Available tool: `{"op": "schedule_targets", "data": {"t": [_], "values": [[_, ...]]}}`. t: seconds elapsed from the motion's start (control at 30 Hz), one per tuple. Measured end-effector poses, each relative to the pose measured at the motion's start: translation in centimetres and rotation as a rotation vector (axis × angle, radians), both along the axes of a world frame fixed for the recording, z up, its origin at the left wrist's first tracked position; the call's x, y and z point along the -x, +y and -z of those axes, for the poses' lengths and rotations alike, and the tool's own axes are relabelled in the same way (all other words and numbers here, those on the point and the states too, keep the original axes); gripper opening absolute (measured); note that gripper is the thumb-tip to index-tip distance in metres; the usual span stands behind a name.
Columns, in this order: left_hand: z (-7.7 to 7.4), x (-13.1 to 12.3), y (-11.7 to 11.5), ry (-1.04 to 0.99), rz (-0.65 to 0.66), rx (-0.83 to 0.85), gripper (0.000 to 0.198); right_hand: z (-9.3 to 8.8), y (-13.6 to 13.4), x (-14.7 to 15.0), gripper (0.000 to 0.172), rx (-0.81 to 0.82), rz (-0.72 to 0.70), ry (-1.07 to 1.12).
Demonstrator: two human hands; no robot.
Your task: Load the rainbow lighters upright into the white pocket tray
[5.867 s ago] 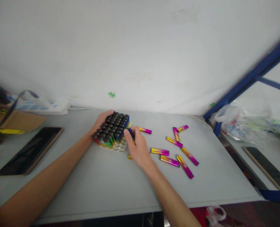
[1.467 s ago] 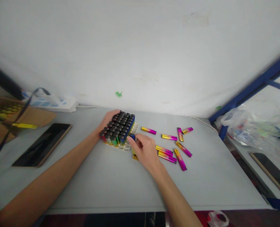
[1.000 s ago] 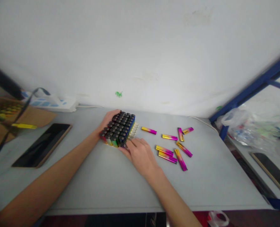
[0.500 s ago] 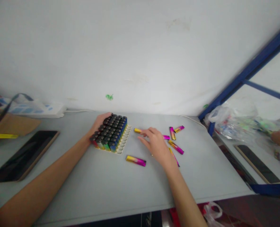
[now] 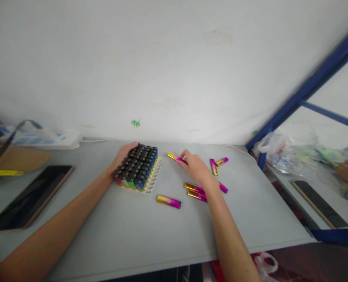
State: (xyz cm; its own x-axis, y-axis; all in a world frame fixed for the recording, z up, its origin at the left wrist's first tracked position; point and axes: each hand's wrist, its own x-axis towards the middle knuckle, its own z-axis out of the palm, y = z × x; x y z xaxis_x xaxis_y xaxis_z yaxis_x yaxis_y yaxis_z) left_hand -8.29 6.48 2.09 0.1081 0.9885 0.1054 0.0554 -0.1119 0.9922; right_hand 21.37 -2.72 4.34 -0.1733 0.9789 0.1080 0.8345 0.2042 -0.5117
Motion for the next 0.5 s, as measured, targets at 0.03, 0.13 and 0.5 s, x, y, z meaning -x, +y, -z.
{"op": "schedule_targets", "data": {"t": [0.03, 0.13, 0.5], "values": [[0.0, 0.0, 0.1, -0.008, 0.002, -0.009, 0.042, -0.1, 0.2, 0.0, 0.017, -0.028, 0.016, 0.101], [0.2, 0.1, 0.2, -0.021, 0.000, -0.010, 0.041, 0.2, 0.7, 0.9, 0.024, -0.102, 0.030, 0.431], [0.8, 0.2, 0.2, -0.071, 0.012, 0.051, 0.044, 1.6, -0.8, 6.2, 0.044, 0.202, -0.032, 1.228]]}}
